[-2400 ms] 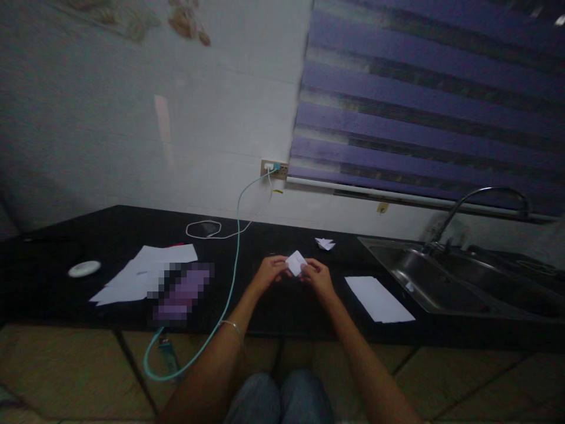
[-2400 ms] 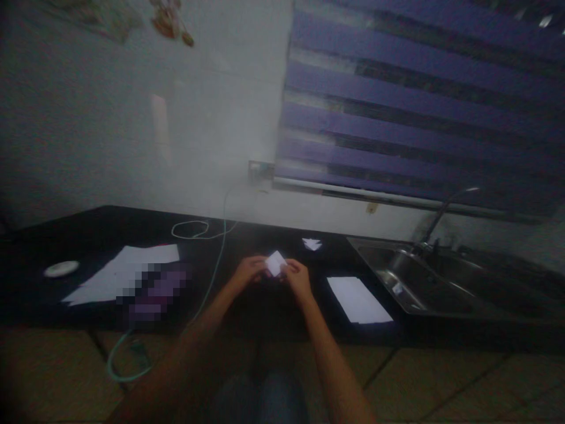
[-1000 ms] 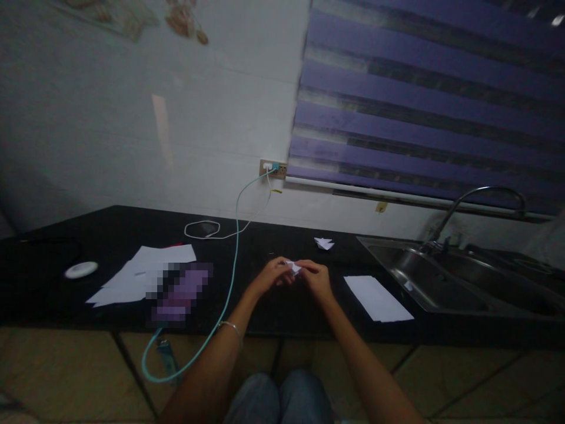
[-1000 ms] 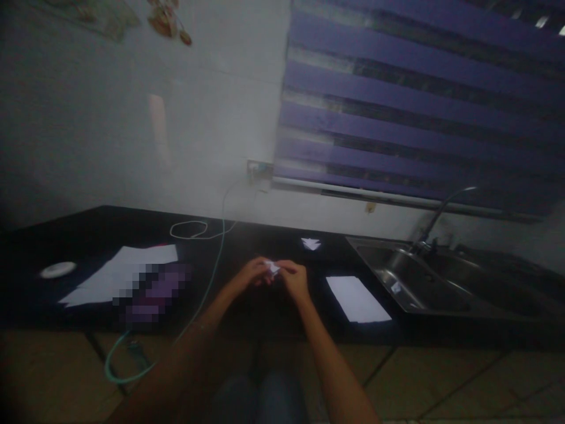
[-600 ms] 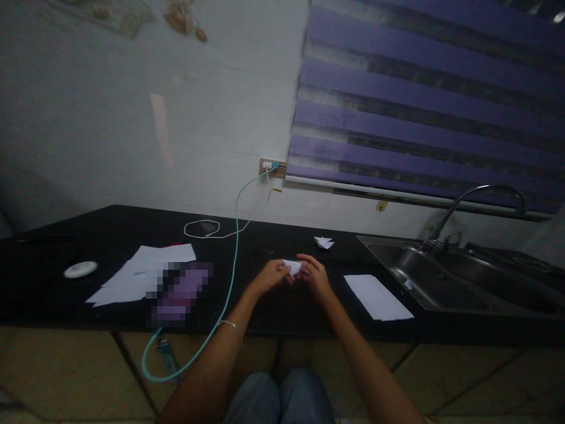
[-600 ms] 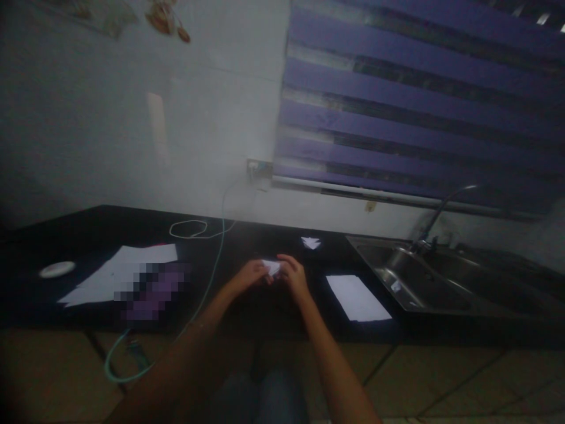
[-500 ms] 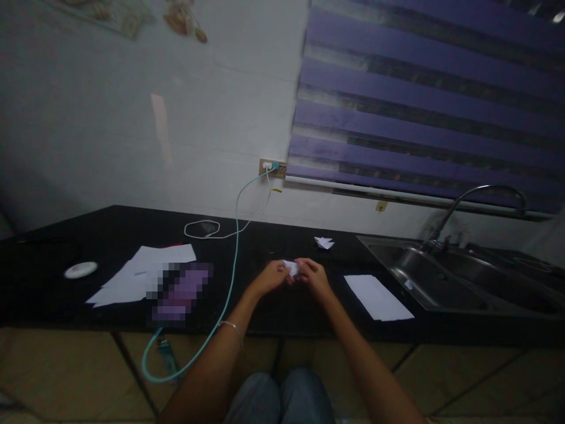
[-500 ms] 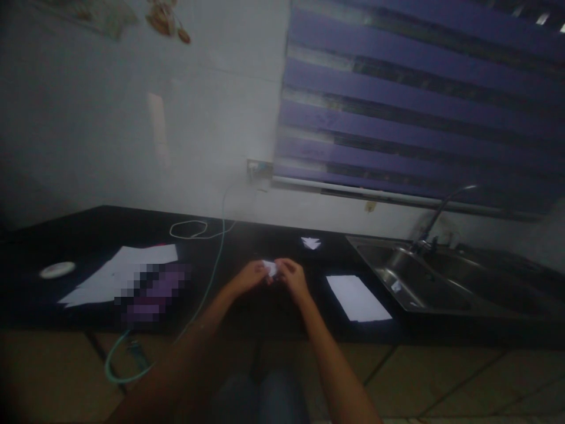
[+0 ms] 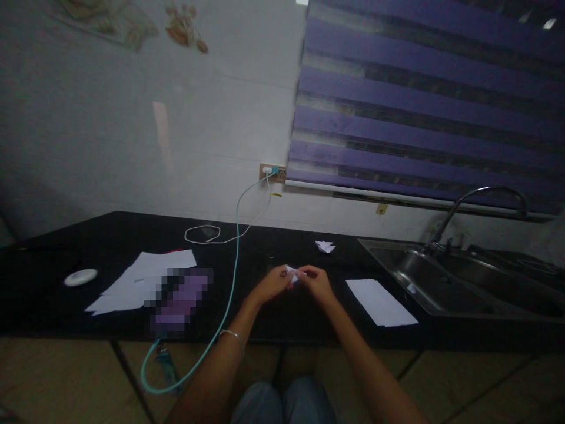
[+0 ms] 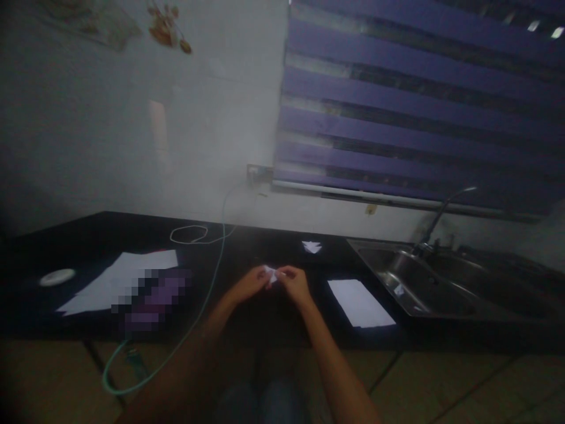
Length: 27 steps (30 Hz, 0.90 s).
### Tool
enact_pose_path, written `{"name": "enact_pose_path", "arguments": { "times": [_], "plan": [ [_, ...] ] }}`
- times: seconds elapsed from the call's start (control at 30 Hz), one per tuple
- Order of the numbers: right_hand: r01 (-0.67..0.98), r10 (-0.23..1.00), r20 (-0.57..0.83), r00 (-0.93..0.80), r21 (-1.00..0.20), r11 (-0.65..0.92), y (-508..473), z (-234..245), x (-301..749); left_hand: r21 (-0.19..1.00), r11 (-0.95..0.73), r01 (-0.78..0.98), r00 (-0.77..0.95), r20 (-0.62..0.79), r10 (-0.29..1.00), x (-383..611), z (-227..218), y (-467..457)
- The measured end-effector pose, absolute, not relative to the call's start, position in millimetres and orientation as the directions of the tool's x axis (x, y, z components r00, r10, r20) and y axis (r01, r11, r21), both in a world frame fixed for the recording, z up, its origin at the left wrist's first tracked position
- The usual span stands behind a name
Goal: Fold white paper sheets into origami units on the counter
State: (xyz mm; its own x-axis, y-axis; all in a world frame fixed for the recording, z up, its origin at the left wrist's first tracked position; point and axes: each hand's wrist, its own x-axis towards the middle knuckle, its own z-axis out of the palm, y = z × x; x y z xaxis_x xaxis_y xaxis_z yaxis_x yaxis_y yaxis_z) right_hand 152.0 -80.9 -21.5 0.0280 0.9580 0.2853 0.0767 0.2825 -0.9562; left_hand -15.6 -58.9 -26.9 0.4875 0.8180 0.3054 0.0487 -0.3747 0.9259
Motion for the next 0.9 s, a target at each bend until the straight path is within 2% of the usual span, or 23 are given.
{"name": "enact_pose_path", "arguments": {
  "times": [0.3, 0.57, 0.73, 0.9],
  "plan": [
    [0.069, 0.954, 0.297, -0.024, -0.952, 0.298, -82.4, -19.8, 151.6, 0.911, -0.379, 0.160, 0.444, 0.277, 0.852, -15.2, -15.8, -67.0],
    [0.048, 0.959, 0.282, -0.041, -0.958, 0.283, -81.9, -22.4, 152.2, 0.877, -0.442, 0.187, 0.434, 0.330, 0.838, -16.3, -17.8, -66.1],
    [0.077, 0.965, 0.258, -0.032, -0.962, 0.260, -83.3, -23.2, 150.3, 0.850, -0.492, 0.187, 0.440, 0.375, 0.816, -16.8, -17.4, -67.0],
    [0.146, 0.950, 0.313, -0.022, -0.939, 0.312, -81.8, -22.1, 150.3, 0.851, -0.478, 0.216, 0.448, 0.349, 0.823, -17.0, -18.4, -66.9]
  ]
}}
